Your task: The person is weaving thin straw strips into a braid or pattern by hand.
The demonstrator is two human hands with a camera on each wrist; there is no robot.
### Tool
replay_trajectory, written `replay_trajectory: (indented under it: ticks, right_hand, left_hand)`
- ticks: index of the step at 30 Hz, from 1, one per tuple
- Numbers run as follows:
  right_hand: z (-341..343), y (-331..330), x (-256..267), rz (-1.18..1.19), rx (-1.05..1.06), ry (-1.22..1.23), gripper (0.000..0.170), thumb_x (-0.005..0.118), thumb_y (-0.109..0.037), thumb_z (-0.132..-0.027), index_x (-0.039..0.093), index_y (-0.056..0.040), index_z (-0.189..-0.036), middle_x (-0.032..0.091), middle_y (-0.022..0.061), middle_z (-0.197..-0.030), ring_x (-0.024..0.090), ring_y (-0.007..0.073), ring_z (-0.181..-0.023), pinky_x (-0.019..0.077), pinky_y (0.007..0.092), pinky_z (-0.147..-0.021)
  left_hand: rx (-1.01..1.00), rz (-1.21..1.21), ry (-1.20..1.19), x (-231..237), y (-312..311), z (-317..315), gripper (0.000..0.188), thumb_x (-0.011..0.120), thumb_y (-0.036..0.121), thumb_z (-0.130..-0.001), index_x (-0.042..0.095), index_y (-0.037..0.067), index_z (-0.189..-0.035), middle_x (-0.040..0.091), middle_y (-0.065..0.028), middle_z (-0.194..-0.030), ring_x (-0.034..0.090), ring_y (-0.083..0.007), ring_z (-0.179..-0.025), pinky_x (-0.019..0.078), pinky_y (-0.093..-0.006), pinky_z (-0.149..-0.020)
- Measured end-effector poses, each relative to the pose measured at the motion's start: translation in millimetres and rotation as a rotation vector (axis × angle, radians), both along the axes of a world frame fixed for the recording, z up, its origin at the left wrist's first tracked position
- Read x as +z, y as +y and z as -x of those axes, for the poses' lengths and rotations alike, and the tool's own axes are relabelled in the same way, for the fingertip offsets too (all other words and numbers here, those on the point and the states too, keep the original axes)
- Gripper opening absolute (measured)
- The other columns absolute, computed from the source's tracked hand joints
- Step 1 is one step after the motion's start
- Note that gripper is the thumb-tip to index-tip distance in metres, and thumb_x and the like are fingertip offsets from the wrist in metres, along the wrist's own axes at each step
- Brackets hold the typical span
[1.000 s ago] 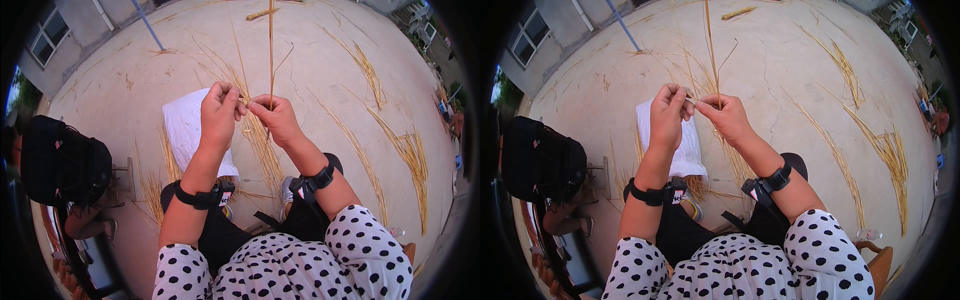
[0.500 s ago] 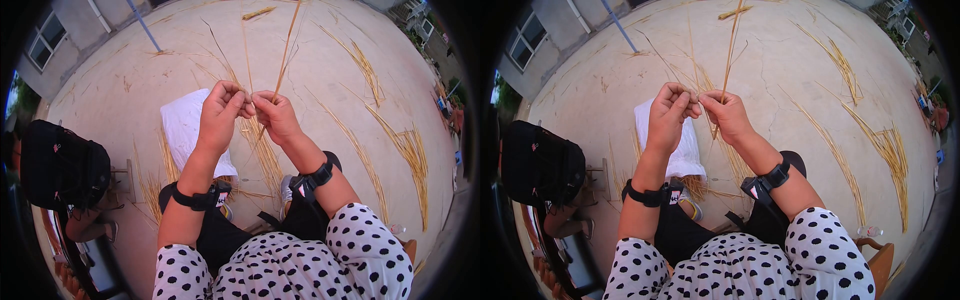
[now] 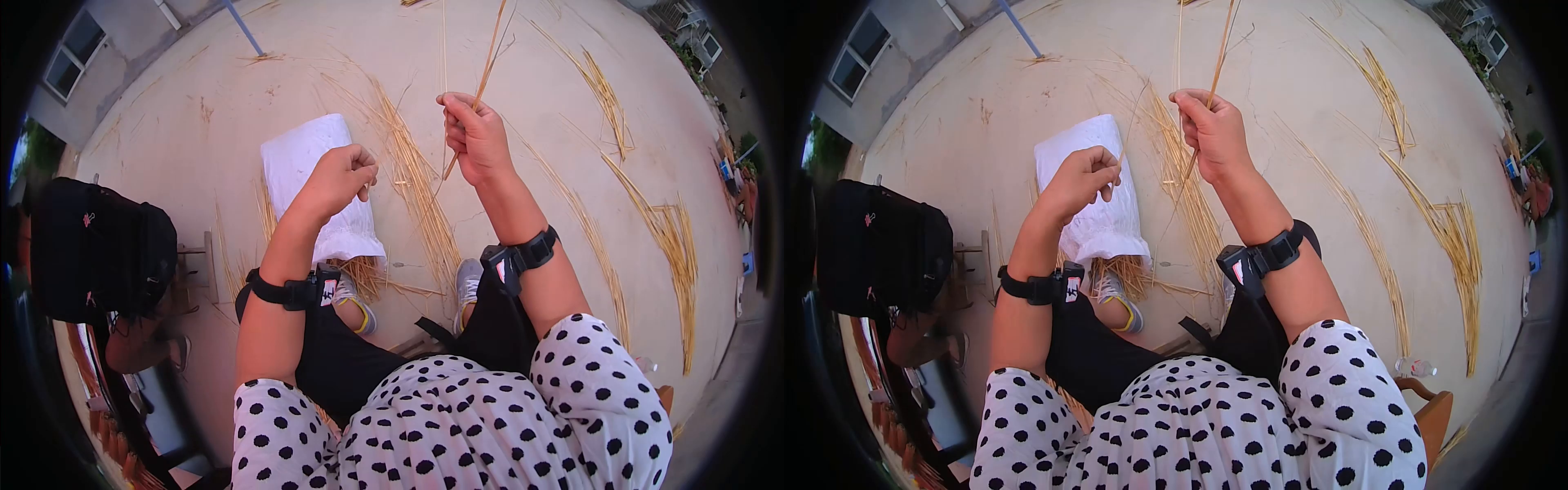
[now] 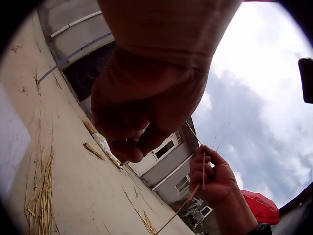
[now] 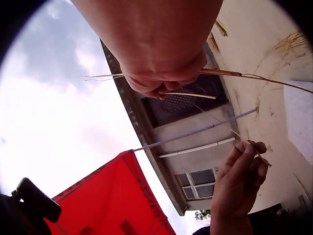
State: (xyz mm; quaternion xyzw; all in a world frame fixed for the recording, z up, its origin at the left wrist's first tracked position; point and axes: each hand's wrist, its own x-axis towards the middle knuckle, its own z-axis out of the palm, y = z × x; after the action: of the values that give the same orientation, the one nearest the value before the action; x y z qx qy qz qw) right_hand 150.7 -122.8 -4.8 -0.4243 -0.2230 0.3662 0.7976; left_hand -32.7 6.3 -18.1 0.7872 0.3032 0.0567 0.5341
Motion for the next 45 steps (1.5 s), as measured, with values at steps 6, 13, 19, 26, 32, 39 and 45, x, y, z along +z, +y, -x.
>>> replay_trajectory:
  ticks: [6, 13, 19, 26, 32, 39, 45]
  right_hand:
    - [-1.6, 0.5, 4.9, -0.027, 0.014, -0.013, 0.017, 0.062, -0.012, -0.082, 0.062, 0.0029, -0.090, 0.048, -0.0046, -0.064, 0.033, -0.0003, -0.047, 0.0228, 0.0155, -0.040]
    - [-6.1, -3.0, 4.6, -0.035, 0.035, -0.057, 0.017, 0.062, -0.013, -0.082, 0.062, 0.0023, -0.090, 0.048, -0.0045, -0.064, 0.032, -0.0004, -0.046, 0.0211, 0.0163, -0.040]
    - [-9.2, -6.1, 4.3, -0.006, 0.058, -0.093, 0.017, 0.062, -0.013, -0.081, 0.063, 0.0015, -0.090, 0.048, -0.0046, -0.064, 0.031, -0.0002, -0.046, 0.0199, 0.0167, -0.040]
    - [-11.2, -4.3, 2.5, -0.006, 0.099, -0.107, 0.017, 0.063, -0.014, -0.082, 0.063, 0.0009, -0.090, 0.046, -0.0055, -0.063, 0.030, -0.0001, -0.046, 0.0199, 0.0164, -0.040]
    - [7.5, -3.4, 11.6, 0.051, 0.268, 0.017, 0.020, 0.063, -0.017, -0.084, 0.062, 0.0004, -0.092, 0.043, -0.0066, -0.062, 0.031, 0.0003, -0.047, 0.0215, 0.0163, -0.040]
    - [43.2, -3.1, 6.5, 0.104, 0.529, -0.034, 0.020, 0.065, -0.018, -0.083, 0.063, -0.0005, -0.092, 0.045, -0.0058, -0.061, 0.031, 0.0009, -0.047, 0.0229, 0.0169, -0.041]
    - [57.2, -0.2, -0.7, 0.198, 0.549, -0.174, 0.020, 0.067, -0.018, -0.080, 0.065, -0.0005, -0.089, 0.049, -0.0051, -0.060, 0.035, 0.0023, -0.047, 0.0258, 0.0181, -0.042]
  left_hand:
    - [-0.066, 0.302, 0.405, -83.4, 10.7, 38.6, 0.007, 0.059, 0.008, -0.078, 0.057, 0.002, -0.076, 0.056, -0.0036, -0.062, 0.053, -0.0100, -0.051, 0.0410, -0.0217, -0.044]
    - [-0.383, 0.509, 1.008, -229.1, -56.6, 89.0, 0.014, 0.056, 0.009, -0.077, 0.058, 0.000, -0.066, 0.054, -0.0066, -0.054, 0.051, -0.0151, -0.044, 0.0425, -0.0277, -0.041]
    - [-0.083, 0.343, 1.191, -358.4, -24.5, 130.5, 0.018, 0.051, 0.005, -0.080, 0.057, -0.001, -0.065, 0.056, -0.0101, -0.057, 0.056, -0.0180, -0.049, 0.0441, -0.0323, -0.043]
    - [0.843, 0.567, 0.328, -277.0, -28.3, 100.8, 0.018, 0.047, 0.003, -0.085, 0.059, -0.009, -0.090, 0.063, -0.0169, -0.067, 0.060, -0.0227, -0.050, 0.0480, -0.0300, -0.042]
    - [-0.012, 0.188, 0.579, -117.8, 21.5, 44.8, 0.026, 0.053, 0.018, -0.085, 0.062, -0.005, -0.090, 0.066, -0.0136, -0.075, 0.065, -0.0187, -0.059, 0.0484, -0.0265, -0.051]
    - [0.129, 0.234, -0.513, 67.4, 13.4, 14.3, 0.039, 0.049, 0.028, -0.092, 0.053, -0.006, -0.111, 0.059, -0.0068, -0.090, 0.054, -0.0070, -0.061, 0.0390, -0.0182, -0.051]
    - [0.178, 0.134, -0.662, 96.2, 12.2, 11.4, 0.045, 0.049, 0.032, -0.092, 0.052, -0.007, -0.113, 0.058, -0.0081, -0.091, 0.053, -0.0077, -0.060, 0.0375, -0.0182, -0.048]
